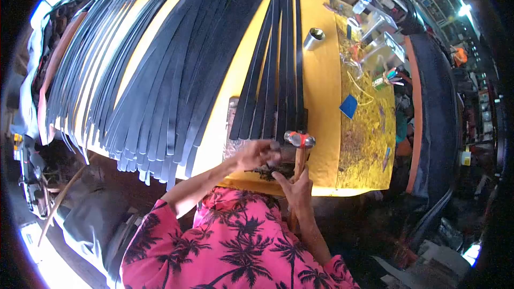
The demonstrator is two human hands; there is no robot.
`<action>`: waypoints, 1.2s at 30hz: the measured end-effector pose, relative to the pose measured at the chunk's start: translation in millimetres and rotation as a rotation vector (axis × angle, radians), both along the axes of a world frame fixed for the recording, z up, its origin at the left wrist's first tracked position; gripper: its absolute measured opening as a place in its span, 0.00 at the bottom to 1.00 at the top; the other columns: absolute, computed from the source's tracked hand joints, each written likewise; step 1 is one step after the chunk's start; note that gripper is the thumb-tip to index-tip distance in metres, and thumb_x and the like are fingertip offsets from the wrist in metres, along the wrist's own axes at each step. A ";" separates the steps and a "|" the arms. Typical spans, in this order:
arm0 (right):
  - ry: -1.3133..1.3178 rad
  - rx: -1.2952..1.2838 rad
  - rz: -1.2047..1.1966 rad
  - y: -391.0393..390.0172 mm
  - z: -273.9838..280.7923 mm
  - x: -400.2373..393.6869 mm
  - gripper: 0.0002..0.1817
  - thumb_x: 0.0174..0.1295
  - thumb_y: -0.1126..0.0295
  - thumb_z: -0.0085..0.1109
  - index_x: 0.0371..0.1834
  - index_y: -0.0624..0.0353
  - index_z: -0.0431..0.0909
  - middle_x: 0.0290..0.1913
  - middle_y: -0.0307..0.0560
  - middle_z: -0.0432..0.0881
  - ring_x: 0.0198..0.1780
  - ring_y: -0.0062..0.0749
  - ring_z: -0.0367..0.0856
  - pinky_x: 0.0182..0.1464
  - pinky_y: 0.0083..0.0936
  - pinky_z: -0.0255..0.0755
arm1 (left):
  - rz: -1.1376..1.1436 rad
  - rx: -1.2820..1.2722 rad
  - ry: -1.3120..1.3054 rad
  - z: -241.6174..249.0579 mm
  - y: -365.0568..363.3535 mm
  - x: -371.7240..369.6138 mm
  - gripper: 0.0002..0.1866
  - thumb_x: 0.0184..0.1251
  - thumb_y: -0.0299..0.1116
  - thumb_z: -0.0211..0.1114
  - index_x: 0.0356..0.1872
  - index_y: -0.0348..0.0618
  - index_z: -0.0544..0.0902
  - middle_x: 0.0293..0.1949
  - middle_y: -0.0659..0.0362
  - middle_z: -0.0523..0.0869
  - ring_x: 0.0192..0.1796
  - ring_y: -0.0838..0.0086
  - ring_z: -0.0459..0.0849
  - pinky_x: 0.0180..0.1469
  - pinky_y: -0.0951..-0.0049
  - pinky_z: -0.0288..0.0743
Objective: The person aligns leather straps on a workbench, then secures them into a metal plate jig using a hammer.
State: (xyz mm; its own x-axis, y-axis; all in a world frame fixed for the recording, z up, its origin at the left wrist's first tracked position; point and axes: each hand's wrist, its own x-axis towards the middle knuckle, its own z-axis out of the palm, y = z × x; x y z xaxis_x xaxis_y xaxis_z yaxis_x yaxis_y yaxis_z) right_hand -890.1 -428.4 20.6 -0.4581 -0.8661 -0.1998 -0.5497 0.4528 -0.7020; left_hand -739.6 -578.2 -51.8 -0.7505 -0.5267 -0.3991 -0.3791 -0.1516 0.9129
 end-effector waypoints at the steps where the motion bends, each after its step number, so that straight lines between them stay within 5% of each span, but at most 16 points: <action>1: 0.054 -0.062 0.010 -2.8 -6.8 -4.7 0.40 0.54 0.42 0.70 0.52 0.69 0.70 0.36 0.66 0.83 0.39 0.61 0.84 0.39 0.44 0.78 | -0.021 -0.017 0.109 17.5 12.2 -2.4 0.20 0.69 0.42 0.67 0.52 0.36 0.80 0.43 0.56 0.86 0.43 0.75 0.82 0.45 0.71 0.79; 2: -0.050 0.042 -0.037 -3.3 -0.9 -5.7 0.44 0.46 0.39 0.74 0.52 0.69 0.70 0.36 0.64 0.84 0.40 0.60 0.85 0.40 0.43 0.78 | -0.037 -0.033 0.216 28.9 21.6 -4.0 0.20 0.69 0.42 0.66 0.52 0.36 0.80 0.41 0.58 0.86 0.44 0.77 0.81 0.46 0.73 0.78; 5: -0.134 -0.143 0.009 10.3 -18.8 -15.4 0.44 0.46 0.38 0.74 0.50 0.68 0.70 0.34 0.66 0.83 0.39 0.61 0.84 0.38 0.44 0.77 | -0.016 0.161 0.228 35.1 25.5 -3.0 0.21 0.69 0.43 0.66 0.53 0.36 0.80 0.39 0.59 0.85 0.44 0.76 0.81 0.47 0.73 0.78; 7: -0.116 -0.033 0.013 28.4 -32.0 -23.6 0.42 0.48 0.39 0.73 0.49 0.68 0.70 0.33 0.66 0.83 0.39 0.62 0.84 0.37 0.45 0.77 | 0.060 0.256 0.229 29.5 20.0 -5.2 0.21 0.69 0.43 0.66 0.52 0.37 0.80 0.38 0.59 0.85 0.44 0.75 0.82 0.47 0.73 0.79; 10: -0.078 0.158 0.026 41.2 -34.6 -33.8 0.39 0.52 0.42 0.71 0.49 0.69 0.69 0.32 0.66 0.83 0.39 0.63 0.84 0.36 0.44 0.76 | 0.007 -0.217 0.100 16.1 -15.5 -16.1 0.15 0.68 0.39 0.67 0.47 0.40 0.81 0.44 0.55 0.87 0.49 0.67 0.85 0.54 0.66 0.81; 14: -0.063 0.064 0.038 50.3 -39.4 -38.3 0.34 0.60 0.42 0.64 0.47 0.67 0.69 0.29 0.68 0.81 0.36 0.68 0.82 0.33 0.48 0.75 | 0.044 -0.246 0.138 -0.1 -44.6 -39.7 0.15 0.68 0.41 0.68 0.44 0.40 0.81 0.39 0.60 0.85 0.45 0.75 0.82 0.53 0.70 0.78; 33: -0.103 0.046 0.085 60.5 -55.8 -58.2 0.37 0.63 0.41 0.59 0.49 0.73 0.70 0.27 0.74 0.79 0.34 0.73 0.80 0.30 0.54 0.73 | -0.045 -0.236 0.040 -6.8 -43.2 -55.3 0.11 0.66 0.37 0.69 0.41 0.42 0.82 0.39 0.61 0.86 0.46 0.73 0.84 0.52 0.68 0.78; 36: -0.072 0.062 0.075 60.4 -56.1 -58.0 0.38 0.63 0.41 0.59 0.51 0.73 0.70 0.28 0.74 0.79 0.34 0.73 0.80 0.31 0.53 0.74 | -0.058 -0.230 0.030 -10.8 -44.0 -56.3 0.13 0.65 0.39 0.70 0.45 0.44 0.82 0.42 0.62 0.86 0.47 0.74 0.84 0.58 0.66 0.79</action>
State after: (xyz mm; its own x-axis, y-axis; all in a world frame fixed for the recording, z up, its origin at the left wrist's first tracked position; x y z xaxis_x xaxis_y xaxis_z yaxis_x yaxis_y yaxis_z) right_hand -948.1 -368.0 -35.5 -0.3747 -0.8825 -0.2840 -0.5331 0.4558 -0.7128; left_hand -796.0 -622.3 -62.6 -0.7918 -0.5573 -0.2501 -0.3529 0.0831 0.9320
